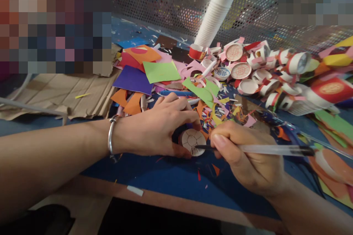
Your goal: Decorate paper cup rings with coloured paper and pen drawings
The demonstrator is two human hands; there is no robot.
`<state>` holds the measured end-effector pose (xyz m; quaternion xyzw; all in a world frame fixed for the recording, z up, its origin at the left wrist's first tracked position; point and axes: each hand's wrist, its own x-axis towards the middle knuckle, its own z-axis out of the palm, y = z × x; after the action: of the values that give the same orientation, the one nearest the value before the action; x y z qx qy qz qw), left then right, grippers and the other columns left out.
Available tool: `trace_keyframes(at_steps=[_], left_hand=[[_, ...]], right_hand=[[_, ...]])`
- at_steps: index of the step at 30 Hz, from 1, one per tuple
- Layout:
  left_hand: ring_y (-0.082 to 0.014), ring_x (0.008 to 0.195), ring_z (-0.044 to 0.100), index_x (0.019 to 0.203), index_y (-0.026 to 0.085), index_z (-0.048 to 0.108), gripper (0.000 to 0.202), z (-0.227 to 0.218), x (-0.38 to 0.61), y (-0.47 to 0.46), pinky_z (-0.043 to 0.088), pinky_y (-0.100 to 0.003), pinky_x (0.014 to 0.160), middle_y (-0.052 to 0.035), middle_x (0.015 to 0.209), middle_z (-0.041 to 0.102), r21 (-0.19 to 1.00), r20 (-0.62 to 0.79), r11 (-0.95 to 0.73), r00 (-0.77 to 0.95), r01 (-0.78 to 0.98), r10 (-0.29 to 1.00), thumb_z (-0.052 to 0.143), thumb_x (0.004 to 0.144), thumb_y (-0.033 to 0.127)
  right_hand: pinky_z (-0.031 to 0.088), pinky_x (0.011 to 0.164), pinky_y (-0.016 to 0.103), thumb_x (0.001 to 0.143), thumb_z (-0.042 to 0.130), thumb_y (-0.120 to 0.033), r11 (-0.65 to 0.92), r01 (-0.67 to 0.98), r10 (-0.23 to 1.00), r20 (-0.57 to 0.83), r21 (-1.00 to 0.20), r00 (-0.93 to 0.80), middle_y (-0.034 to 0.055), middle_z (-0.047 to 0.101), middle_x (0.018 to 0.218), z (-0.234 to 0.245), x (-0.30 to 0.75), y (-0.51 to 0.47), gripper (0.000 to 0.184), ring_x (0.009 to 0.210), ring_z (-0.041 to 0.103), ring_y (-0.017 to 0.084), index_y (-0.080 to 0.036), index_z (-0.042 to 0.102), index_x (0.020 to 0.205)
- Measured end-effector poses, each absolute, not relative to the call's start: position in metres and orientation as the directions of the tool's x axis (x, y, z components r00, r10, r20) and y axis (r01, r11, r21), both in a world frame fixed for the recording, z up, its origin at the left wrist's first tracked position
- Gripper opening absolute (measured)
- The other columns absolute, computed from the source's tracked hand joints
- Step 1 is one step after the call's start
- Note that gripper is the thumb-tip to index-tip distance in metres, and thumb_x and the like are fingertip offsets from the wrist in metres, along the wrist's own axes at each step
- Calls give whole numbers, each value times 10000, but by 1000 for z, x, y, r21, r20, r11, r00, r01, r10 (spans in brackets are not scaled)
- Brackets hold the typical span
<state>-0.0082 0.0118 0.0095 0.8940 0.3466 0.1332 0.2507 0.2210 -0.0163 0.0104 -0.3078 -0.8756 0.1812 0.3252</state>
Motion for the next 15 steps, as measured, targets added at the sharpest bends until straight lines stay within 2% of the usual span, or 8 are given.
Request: trace_keyframes(at_steps=[6,15], left_hand=[[-356,1191,466,1180,262,684,449,10,-7,12,402,-500,999,-96,1168,580,519,68,-645,725,561,685,814,782,423],[-367,1202,464,1180,255,683,456,12,-8,12,398,-501,1001,-97,1167,574,546,43,-629,731,554,681,830,780,414]], right_hand=[[429,503,261,977,502,-143,732,421,669,448,-536,-593,-36,588,632,10,221,-17,169,497,560,108,-215,583,847],[422,506,242,976,507,-133,746,405,651,453,-529,-609,-41,577,642,9,220,-16,163,511,562,93,-203,579,848]])
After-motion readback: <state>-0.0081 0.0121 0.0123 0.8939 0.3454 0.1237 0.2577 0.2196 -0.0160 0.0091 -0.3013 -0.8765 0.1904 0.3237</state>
